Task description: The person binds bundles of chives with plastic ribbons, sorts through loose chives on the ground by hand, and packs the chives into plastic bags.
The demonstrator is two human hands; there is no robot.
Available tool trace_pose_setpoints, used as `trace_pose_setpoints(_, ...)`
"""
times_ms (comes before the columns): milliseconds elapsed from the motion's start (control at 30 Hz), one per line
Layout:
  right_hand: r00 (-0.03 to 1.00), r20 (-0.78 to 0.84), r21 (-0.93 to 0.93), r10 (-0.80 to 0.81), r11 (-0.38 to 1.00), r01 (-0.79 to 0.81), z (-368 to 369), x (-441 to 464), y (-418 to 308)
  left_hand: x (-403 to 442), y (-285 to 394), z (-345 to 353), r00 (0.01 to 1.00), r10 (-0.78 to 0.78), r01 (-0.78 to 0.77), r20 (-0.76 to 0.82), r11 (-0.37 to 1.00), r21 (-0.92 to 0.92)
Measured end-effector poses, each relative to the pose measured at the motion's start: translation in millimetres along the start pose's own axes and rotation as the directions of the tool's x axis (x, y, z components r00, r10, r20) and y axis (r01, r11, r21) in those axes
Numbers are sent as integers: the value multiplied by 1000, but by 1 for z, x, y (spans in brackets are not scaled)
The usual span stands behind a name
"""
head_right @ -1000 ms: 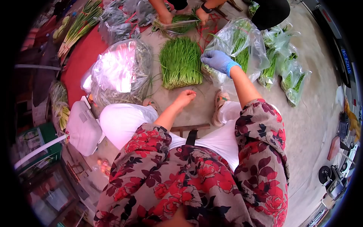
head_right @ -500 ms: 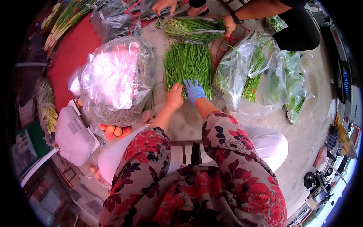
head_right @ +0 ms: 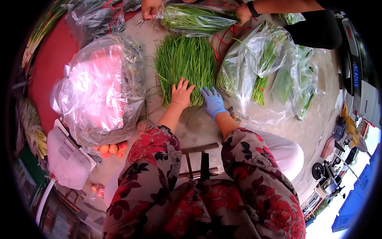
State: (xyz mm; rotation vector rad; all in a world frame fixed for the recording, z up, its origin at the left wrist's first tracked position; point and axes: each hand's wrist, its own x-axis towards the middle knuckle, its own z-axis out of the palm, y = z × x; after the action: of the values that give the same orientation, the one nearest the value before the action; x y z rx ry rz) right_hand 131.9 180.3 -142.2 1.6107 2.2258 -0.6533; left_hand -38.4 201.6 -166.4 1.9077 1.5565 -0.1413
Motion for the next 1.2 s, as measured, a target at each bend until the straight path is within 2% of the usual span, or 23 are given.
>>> trace_pose_setpoints(233,957,-286,163,44,987,4,18,9,10,-9,-17,12,994,-9,3,-108,999,-52)
trace_pose_setpoints(333,947,-294,263,132,963,-52,11,21,5,-11,-13,7,993,-9,5,-120,999,-37)
trace_pose_setpoints(433,861,-371,456,348,876,-157,12,37,0,-10,-4,-1,992,-21,21,-127,1000,-6)
trace_pose_setpoints(533,824,-279,575,493,773,-268,17,53,-1,-10,3,-4,952,81,-115,-295,988,-101)
trace_pose_setpoints(633,817,-408,467,409,862,-198,32,60,-2,-6,10,6,915,250,-287,-316,955,-75)
trace_pose_setpoints(767,839,-268,583,474,773,-251,43,60,6,-6,19,20,977,108,-123,-185,990,-72)
trace_pose_setpoints(867,795,-197,675,574,667,-315,40,65,8,-7,19,26,980,89,-108,-180,989,-97)
trace_pose_setpoints(967,769,-231,685,595,661,-306,33,73,5,-6,16,32,979,90,-110,-185,988,-105)
trace_pose_setpoints(1067,713,-231,639,662,656,-402,30,83,3,-7,15,29,975,97,-122,-198,986,-118)
trace_pose_setpoints(1200,736,-162,610,657,653,-449,26,88,5,-8,11,29,971,110,-136,-212,984,-113)
